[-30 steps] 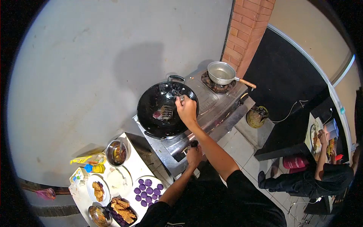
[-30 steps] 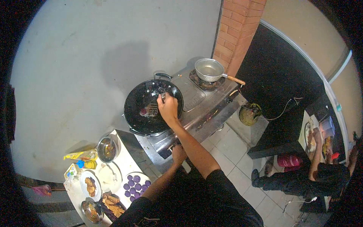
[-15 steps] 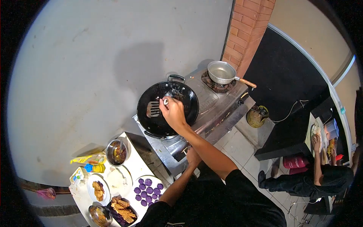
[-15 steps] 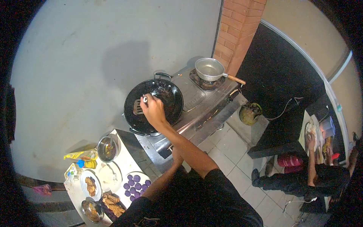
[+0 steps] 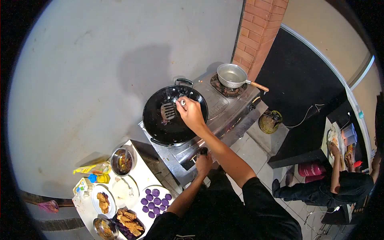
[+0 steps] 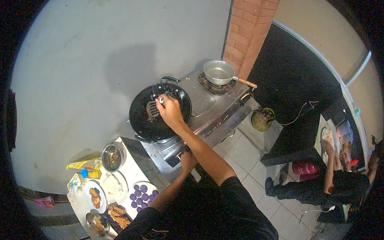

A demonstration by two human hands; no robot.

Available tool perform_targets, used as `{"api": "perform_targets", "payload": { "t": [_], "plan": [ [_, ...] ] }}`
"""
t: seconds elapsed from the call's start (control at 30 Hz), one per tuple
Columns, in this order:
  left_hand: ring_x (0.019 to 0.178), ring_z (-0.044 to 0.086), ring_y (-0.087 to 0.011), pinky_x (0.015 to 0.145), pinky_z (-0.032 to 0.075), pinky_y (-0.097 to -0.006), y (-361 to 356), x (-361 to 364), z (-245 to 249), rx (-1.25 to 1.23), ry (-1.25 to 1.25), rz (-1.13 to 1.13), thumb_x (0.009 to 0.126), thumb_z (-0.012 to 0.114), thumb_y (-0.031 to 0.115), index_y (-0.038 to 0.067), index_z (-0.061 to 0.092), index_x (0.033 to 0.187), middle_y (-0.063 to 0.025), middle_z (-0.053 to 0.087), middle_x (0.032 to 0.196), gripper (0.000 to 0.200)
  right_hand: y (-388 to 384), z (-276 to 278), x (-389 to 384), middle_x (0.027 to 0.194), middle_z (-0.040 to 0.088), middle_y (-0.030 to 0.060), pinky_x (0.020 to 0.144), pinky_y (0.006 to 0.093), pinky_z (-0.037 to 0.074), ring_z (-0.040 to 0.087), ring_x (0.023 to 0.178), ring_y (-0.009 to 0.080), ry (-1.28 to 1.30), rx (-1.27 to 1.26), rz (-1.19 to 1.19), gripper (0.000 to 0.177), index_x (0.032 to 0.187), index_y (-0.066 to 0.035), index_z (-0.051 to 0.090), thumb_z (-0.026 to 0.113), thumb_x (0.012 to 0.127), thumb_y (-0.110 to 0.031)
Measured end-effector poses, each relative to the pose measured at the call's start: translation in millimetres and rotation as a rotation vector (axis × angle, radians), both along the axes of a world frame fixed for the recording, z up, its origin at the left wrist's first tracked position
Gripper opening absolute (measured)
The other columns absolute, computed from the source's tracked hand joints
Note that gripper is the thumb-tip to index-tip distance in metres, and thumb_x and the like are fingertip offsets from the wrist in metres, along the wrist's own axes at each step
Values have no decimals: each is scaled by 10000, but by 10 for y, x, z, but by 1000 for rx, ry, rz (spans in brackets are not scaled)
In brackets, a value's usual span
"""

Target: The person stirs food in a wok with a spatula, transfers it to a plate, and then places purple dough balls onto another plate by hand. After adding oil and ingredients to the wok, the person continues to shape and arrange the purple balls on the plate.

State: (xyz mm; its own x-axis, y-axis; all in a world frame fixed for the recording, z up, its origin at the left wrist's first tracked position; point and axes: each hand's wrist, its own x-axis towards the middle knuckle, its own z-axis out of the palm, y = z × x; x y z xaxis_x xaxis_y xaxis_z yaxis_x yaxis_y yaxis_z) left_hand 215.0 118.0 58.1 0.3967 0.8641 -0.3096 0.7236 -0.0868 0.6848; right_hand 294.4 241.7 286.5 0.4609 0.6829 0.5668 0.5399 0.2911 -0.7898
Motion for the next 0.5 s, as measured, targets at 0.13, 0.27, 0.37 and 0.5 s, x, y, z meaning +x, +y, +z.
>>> {"api": "perform_targets", "payload": {
  "t": [0.13,0.27,0.37,0.5],
  "plan": [
    [743,651,-456,693,527,-538,-36,15,23,87,-28,41,901,533,406,-12,669,749,-261,657,749,465,44,-157,77,682,608,161,518,336,433,570,563,230,-21,27,-3,136,862,34,610,651,873,-95],
    [731,649,-461,691,528,-542,-42,12,21,129,-99,64,901,535,403,-10,669,749,-267,651,732,460,-79,-109,121,660,610,141,518,309,439,563,539,174,54,-45,-39,134,900,26,635,658,874,-104],
    [727,649,-462,690,529,-542,-42,9,42,132,-55,64,904,536,399,-12,670,750,-273,647,727,459,-127,-152,270,662,611,154,533,328,449,588,547,214,-40,-3,-159,145,893,19,635,654,879,-124],
    [723,651,-457,686,528,-542,-76,12,95,141,-78,89,910,533,400,-18,668,746,-269,645,714,469,-166,-239,437,664,608,159,536,336,451,589,549,234,-83,-25,-214,150,879,16,637,655,880,-133]
  ]
}}
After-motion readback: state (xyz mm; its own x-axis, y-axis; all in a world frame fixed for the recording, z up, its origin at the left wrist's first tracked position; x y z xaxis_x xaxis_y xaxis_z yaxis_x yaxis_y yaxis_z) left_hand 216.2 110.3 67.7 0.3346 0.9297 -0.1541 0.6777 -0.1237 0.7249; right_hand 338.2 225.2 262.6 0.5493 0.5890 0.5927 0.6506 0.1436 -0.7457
